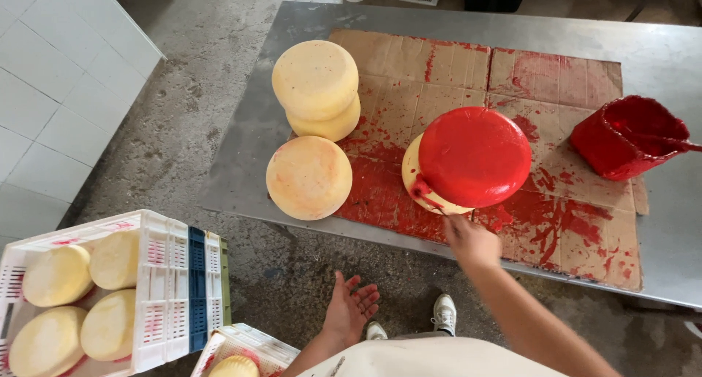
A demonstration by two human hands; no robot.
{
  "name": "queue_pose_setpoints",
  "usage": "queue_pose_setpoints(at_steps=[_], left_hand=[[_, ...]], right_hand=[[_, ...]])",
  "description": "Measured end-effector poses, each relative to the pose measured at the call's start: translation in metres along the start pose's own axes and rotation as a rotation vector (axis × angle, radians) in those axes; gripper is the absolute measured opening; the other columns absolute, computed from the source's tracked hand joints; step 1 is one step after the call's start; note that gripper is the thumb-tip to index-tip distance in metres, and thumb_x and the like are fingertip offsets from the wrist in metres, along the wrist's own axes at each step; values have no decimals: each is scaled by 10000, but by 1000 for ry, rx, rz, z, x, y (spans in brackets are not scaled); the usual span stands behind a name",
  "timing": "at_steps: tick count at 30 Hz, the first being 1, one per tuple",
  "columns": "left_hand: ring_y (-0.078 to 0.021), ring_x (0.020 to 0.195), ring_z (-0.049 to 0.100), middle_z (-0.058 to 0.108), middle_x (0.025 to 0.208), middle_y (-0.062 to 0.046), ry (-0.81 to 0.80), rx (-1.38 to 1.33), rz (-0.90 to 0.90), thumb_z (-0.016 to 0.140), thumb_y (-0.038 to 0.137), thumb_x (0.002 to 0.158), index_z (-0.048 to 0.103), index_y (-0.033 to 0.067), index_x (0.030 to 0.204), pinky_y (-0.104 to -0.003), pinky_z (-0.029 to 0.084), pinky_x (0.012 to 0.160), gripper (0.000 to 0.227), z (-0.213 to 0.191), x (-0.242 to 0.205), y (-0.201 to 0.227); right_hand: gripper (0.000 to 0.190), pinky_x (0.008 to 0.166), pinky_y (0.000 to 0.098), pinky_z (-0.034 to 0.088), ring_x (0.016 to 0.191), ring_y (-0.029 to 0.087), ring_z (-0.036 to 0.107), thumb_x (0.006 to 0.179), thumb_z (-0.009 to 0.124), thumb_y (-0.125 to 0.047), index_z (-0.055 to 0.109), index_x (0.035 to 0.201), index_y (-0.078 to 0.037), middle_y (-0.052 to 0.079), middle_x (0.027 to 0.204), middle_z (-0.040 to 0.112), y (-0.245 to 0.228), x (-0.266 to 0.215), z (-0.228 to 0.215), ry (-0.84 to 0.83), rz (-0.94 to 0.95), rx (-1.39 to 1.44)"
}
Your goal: Applying a red protective coating to cheese wheels using a small paint roller on a workbench.
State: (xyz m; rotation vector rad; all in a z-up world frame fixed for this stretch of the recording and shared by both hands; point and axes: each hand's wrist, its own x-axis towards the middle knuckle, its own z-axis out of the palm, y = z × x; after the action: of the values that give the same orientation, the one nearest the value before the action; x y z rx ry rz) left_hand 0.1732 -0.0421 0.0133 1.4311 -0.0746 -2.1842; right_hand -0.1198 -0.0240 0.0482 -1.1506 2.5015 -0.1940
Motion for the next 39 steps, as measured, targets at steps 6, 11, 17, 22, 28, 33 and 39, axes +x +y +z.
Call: queue_pose_setpoints(at_steps=[6,11,17,22,28,33,39], left_hand=[[-351,947,659,695,1081,-222,29,4,-18,469,697,942,576,135,1237,-442,494,770,644,-9,22,-10],[-369,989,629,667,1147,-249,18,-50,8,455,669,965,558,115,1232,-467,492,815,624,-23,17,-1],[-380,1040,614,640,1217,-243,31,-34,-38,462,663,955,543,113,1297,-494,477,820,653,-5,13,-3],[-358,966,641,677,1127,-237,4,3,-15,473,683,941,553,130,1258,-453,483,800,642,9,20,-5],[-362,959,635,679,1133,-247,38,-5,-27,466,710,938,566,126,1218,-454,483,789,656,-10,42,-8],[-351,965,638,678,1122,-237,17,39,-28,451,695,954,550,132,1231,-443,487,793,635,9,34,-7],[-355,967,641,683,1128,-239,19,65,-43,450,698,959,568,134,1201,-448,482,793,624,19,37,-11]], right_hand=[[316,505,348,541,700,174,684,1044,446,-469,627,1220,-278,-21,904,724,9,4,15,253,-180,-26],[356,665,314,651,863,115,779,1035,450,-527,685,1218,-333,-109,1101,794,70,-23,11,40,37,-8],[424,803,353,635,957,156,771,1033,451,-521,678,1301,-284,-51,1167,778,26,-2,8,5,4,77],[308,490,378,556,674,157,731,1004,512,-501,697,1203,-359,-112,850,778,67,12,24,243,-254,-67],[264,716,217,689,705,35,742,1014,490,-539,664,1168,-414,-180,823,771,158,-10,-38,-30,80,-216],[270,618,338,690,659,125,763,1009,548,-447,718,1148,-290,-107,892,803,216,17,-41,214,-144,-86],[352,957,313,614,979,141,770,996,569,-417,694,1306,-306,-47,1191,794,111,-17,-65,-183,113,212]])
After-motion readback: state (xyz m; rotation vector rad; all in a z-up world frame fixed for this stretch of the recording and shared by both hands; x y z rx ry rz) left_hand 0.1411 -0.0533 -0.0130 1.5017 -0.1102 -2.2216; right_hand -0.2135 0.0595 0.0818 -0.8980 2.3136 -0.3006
